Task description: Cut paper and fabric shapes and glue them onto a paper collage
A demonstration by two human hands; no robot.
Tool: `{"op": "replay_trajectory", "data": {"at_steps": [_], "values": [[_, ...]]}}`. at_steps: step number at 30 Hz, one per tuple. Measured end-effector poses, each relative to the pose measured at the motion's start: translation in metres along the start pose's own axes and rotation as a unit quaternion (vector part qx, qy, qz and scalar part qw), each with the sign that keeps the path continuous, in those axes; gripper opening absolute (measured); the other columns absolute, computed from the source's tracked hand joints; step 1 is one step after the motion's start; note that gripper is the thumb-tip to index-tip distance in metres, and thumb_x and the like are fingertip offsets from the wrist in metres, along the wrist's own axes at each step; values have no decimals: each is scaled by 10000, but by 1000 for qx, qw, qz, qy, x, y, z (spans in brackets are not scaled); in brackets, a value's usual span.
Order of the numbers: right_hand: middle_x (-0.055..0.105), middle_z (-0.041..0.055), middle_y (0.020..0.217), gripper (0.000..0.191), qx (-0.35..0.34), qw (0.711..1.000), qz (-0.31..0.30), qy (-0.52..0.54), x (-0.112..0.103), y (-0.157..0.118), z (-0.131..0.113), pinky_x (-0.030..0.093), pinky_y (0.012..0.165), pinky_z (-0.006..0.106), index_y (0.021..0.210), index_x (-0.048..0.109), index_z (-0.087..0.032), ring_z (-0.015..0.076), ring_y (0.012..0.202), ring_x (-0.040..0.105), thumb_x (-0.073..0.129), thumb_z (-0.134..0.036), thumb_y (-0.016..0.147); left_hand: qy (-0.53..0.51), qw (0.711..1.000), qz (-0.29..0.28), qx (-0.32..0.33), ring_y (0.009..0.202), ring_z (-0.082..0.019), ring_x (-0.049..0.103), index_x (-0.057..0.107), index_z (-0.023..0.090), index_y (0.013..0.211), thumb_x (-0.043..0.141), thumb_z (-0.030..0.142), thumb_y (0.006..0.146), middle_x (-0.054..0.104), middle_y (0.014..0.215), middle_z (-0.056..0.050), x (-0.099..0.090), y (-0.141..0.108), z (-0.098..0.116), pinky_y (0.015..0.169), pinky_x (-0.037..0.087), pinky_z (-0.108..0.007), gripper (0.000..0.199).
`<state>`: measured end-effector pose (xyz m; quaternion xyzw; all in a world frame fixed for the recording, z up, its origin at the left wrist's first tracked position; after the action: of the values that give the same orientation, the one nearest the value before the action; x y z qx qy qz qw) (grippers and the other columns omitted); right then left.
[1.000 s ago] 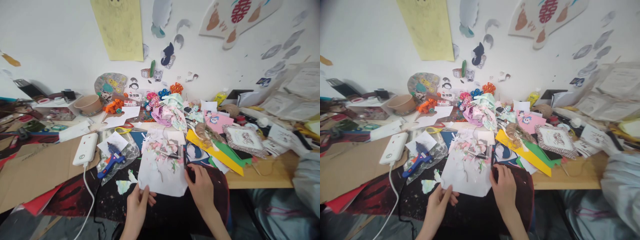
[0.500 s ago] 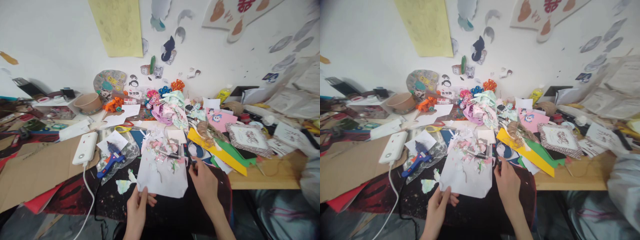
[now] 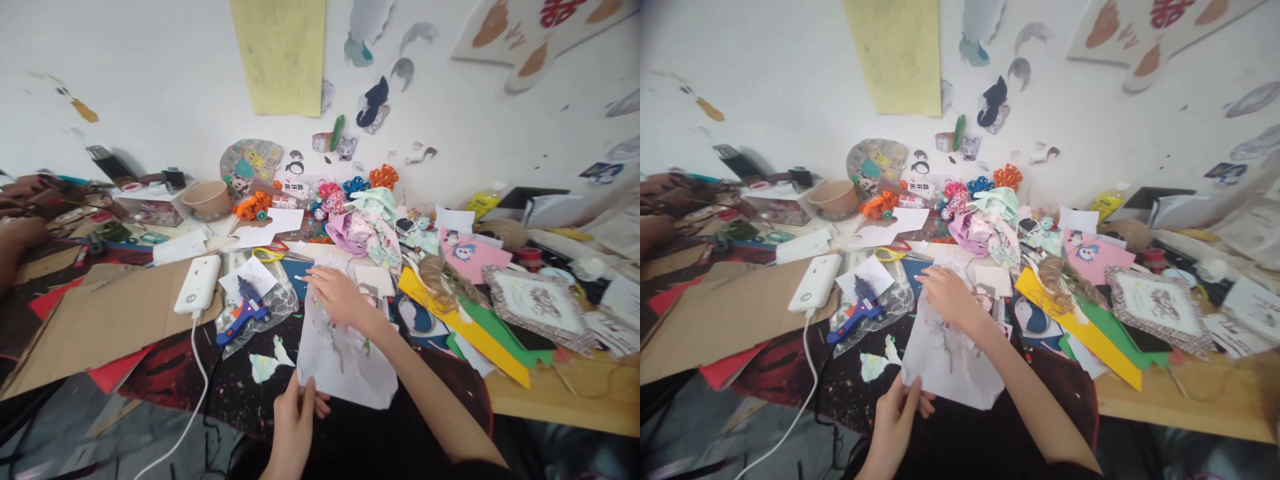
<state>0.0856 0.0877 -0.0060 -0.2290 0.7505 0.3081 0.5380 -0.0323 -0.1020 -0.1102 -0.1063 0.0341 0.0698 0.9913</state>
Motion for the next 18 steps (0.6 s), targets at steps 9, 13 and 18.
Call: {"op": "replay_trajectory", "data": {"at_steps": [9,13,18], "values": [[716,186,1074,258,72,985,-138,-75,43,98,16,407,976,418,933,746,-110,328,1142,597,753,-345,829,-42,999,-24,-25,504,-197,675,620,150,1085,547,645,885,735,684,-91,-2,4,-4,497,558,-274,539],[725,108,1049,249,95,974,-195,-62,48,107,14,471,942,411,947,722,-142,262,1065,646,727,-374,857,-42,998,-33,-16,520,-195,684,600,141,1138,518,609,920,733,685,-87,-2,3,-6,506,567,-269,523],[724,93,1084,285,126,971,-199,-47,46,107,18,469,951,398,1004,723,-163,235,1068,651,673,-421,895,-42,998,-40,-9,519,-201,689,584,131,1161,503,609,927,738,699,-99,-3,4,-8,504,572,-277,538]]}}
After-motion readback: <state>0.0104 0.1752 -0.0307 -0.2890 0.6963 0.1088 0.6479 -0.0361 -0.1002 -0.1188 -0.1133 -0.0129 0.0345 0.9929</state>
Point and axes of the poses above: each hand's wrist, its own y-axis towards the middle knuckle, its own x-axis out of the palm, z = x × y, the point moved 2 cm from there along y, towards the middle knuckle
